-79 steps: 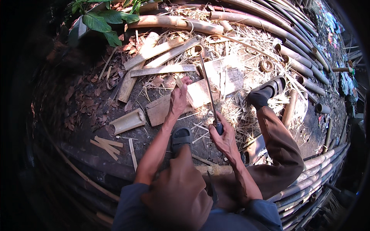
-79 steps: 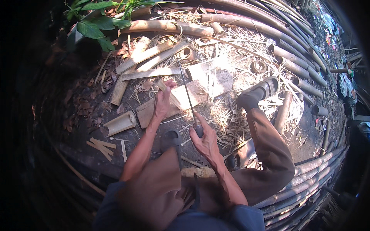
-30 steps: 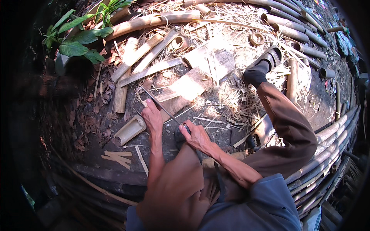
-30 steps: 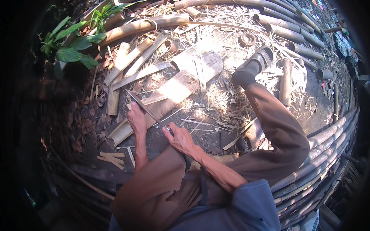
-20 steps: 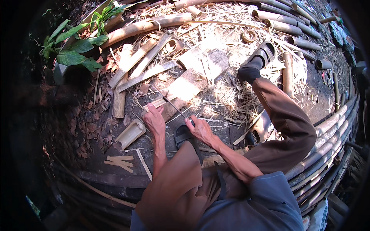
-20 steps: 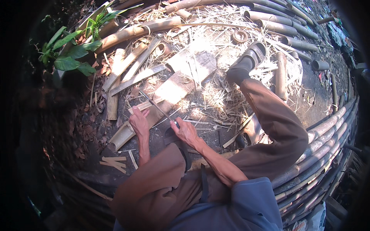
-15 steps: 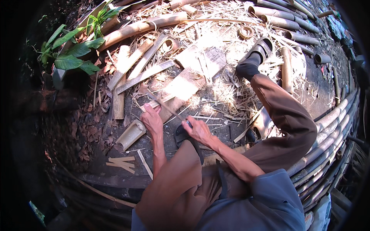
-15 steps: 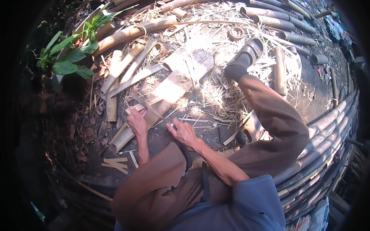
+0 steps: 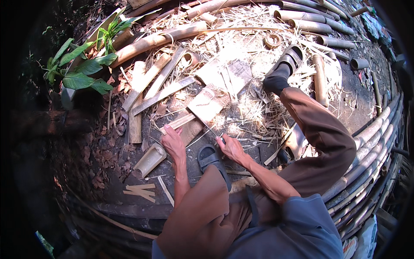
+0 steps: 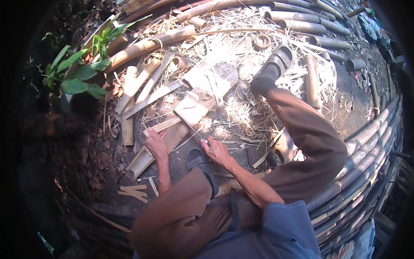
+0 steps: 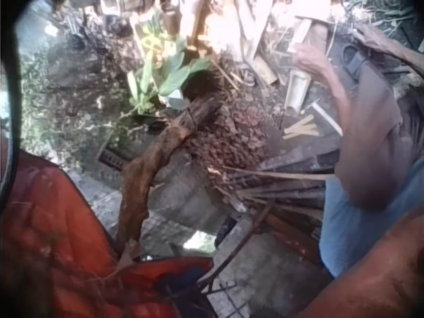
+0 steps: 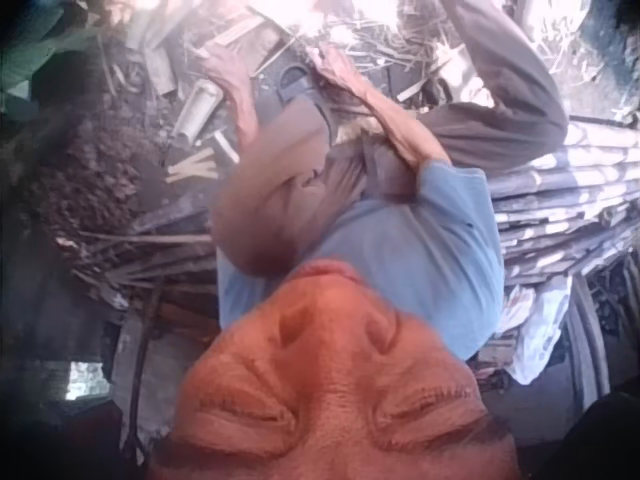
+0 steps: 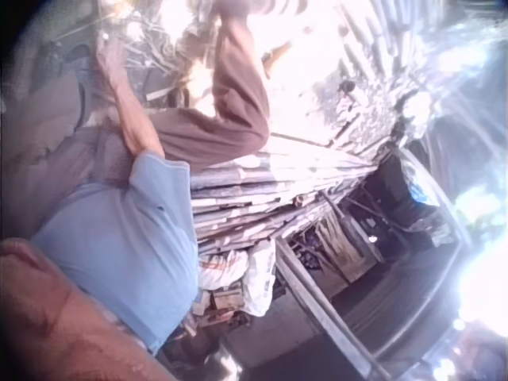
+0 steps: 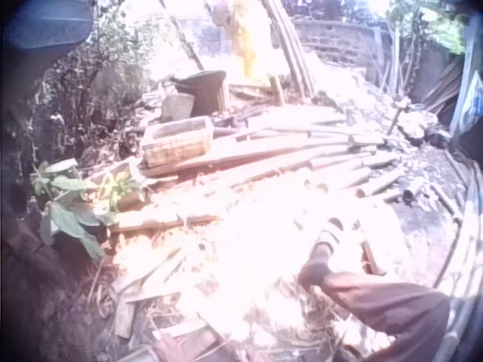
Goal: The person sits on the ground and uses a machete to split bamboo pieces into smaller strips. They repeatedly position bamboo segments, strike them with the machete, and separate the resulting pieces.
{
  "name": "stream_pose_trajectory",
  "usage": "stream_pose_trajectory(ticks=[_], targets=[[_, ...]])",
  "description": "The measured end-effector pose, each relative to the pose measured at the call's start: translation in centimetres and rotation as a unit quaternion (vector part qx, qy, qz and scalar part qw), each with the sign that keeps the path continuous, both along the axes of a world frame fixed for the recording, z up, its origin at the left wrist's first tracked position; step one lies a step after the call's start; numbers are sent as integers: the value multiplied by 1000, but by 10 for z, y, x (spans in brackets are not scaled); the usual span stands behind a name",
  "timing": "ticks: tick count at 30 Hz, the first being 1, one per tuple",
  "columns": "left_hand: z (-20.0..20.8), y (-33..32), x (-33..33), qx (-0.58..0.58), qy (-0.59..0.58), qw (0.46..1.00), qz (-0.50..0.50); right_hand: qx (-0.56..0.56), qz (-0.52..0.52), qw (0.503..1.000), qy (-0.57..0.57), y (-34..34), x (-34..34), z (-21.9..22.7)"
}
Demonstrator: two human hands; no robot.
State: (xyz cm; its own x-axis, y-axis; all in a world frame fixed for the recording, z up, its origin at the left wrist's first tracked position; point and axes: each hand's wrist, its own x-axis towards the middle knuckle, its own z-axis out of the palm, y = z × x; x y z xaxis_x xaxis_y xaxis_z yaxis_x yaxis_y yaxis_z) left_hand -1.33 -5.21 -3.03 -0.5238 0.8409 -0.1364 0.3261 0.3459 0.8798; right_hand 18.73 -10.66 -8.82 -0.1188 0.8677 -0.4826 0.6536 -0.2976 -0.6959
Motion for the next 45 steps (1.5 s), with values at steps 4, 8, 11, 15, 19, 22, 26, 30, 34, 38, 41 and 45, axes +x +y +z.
stream_pose_trajectory(ticks=[4,8,11,15,19,22,26,30,34,38,41,45], targets=[[-51,24,6,135,116,984,-2,-6,-49,995,86,0,-14,17],[-78,37,-26,104,-175,973,-104,146,-63,979,125,15,4,39],[-24,29,-8,65,-422,901,-83,166,-23,983,-76,46,38,26],[26,-3,-9,-37,-473,874,-107,199,97,974,-47,74,28,50],[48,-27,-4,-143,-437,879,-124,216,242,941,-98,87,2,86],[80,-40,5,-123,-459,869,-139,173,196,963,-67,115,9,81],[100,-54,6,-117,-452,873,-142,161,240,957,-15,141,29,66],[106,-107,-18,-109,-447,863,-211,167,-3,979,-118,183,108,98],[90,-69,0,-144,-444,872,-148,235,193,950,-69,112,19,90],[100,-75,5,-103,-407,881,-219,115,148,982,-16,125,26,91],[98,-107,-5,-76,-441,860,-247,162,-23,986,-29,168,118,84],[30,-96,-23,-75,-334,934,-103,205,-2,979,8,123,57,94]])
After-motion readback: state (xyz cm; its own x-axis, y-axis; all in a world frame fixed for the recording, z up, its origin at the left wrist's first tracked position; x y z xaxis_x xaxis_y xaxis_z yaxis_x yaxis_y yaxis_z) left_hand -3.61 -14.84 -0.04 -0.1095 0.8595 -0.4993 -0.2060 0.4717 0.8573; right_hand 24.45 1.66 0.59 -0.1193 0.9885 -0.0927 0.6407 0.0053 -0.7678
